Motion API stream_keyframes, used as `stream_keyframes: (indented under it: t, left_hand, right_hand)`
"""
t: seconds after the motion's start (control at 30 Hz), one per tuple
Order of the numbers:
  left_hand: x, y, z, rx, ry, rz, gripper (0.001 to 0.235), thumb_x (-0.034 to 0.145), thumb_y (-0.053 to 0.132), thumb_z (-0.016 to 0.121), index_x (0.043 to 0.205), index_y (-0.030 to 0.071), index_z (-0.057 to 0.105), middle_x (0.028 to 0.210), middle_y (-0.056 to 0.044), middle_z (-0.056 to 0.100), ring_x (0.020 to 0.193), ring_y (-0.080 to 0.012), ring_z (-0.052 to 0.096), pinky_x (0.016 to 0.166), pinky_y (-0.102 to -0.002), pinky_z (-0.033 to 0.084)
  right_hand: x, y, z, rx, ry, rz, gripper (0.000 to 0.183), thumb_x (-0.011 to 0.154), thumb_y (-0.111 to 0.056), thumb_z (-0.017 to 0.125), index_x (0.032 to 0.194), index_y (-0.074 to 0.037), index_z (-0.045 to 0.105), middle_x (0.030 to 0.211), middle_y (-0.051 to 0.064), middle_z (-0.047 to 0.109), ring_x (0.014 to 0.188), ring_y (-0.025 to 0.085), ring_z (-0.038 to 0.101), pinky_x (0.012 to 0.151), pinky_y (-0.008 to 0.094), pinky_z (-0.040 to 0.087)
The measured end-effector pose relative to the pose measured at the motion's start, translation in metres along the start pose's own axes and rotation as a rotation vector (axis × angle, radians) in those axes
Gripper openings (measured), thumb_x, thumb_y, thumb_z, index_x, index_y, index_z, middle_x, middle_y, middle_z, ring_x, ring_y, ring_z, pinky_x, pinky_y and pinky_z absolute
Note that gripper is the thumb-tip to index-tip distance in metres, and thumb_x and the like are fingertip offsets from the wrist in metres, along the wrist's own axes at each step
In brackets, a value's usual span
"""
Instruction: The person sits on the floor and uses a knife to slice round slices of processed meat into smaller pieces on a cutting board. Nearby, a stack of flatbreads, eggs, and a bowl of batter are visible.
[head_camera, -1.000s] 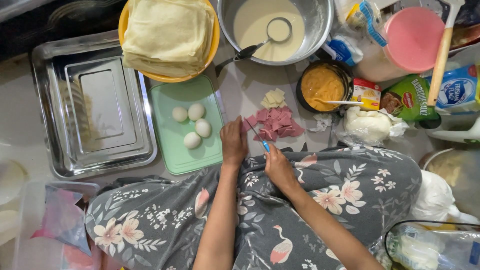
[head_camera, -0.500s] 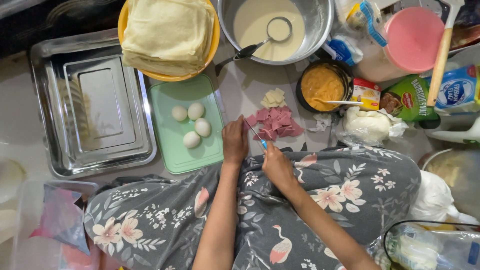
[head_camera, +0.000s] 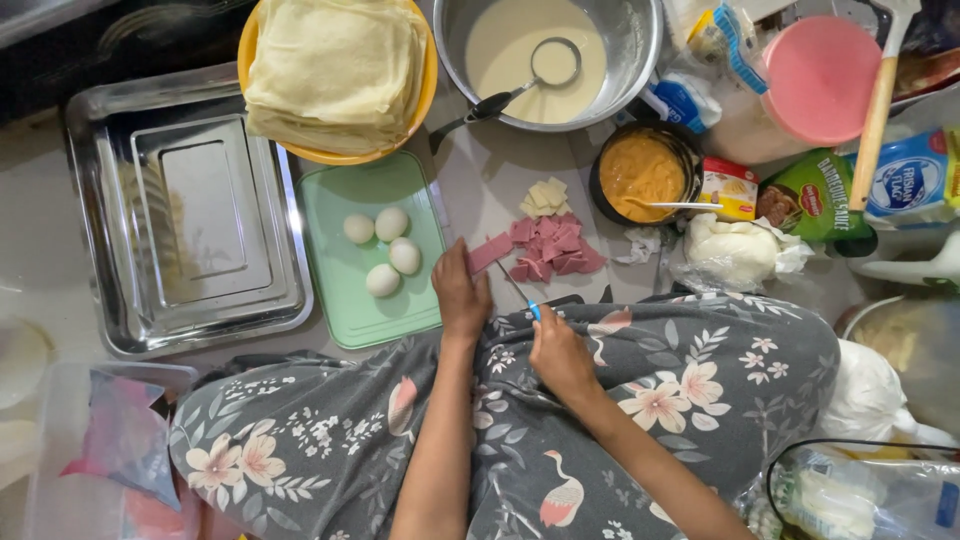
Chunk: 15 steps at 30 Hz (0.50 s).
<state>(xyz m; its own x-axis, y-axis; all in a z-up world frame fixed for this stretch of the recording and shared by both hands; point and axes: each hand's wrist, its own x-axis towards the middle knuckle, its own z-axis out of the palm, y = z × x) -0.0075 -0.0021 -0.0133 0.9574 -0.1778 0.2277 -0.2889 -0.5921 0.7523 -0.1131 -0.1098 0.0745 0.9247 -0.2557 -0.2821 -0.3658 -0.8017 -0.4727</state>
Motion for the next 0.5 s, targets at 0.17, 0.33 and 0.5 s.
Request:
stream_keyframes:
  t: [0.17, 0.33, 0.5]
  left_hand:
    - [0.0, 0.002, -0.007, -0.068, 0.013, -0.087, 0.061, 0.06, -0.001, 0.063, 0.117, -0.002, 0.04, 0.101, -0.016, 0.05, 0.098, -0.0313, 0.044, 0.089, -0.041, 0.029]
    - [0.001, 0.002, -0.005, -0.096, 0.018, -0.098, 0.061, 0.058, -0.004, 0.063, 0.115, -0.002, 0.043, 0.096, -0.013, 0.052, 0.095, -0.0296, 0.047, 0.086, -0.04, 0.031]
    - [0.001, 0.004, -0.004, -0.091, 0.036, -0.076, 0.059, 0.059, -0.005, 0.062, 0.115, 0.0, 0.044, 0.094, -0.013, 0.054, 0.094, -0.0281, 0.047, 0.085, -0.039, 0.032]
  right_hand:
    - [0.009, 0.001, 0.015, 0.029, 0.038, -0.087, 0.028, 0.084, -0.012, 0.039, 0.107, 0.002, 0.046, 0.075, 0.022, 0.058, 0.068, 0.037, 0.061, 0.052, 0.042, 0.05]
    - [0.016, -0.004, 0.018, 0.038, 0.051, -0.116, 0.028, 0.084, -0.013, 0.038, 0.107, 0.002, 0.046, 0.075, 0.022, 0.057, 0.07, 0.036, 0.061, 0.053, 0.04, 0.05]
    - [0.018, -0.005, 0.018, 0.046, 0.063, -0.13, 0.027, 0.084, -0.011, 0.039, 0.106, 0.004, 0.046, 0.075, 0.023, 0.057, 0.069, 0.037, 0.061, 0.052, 0.04, 0.049]
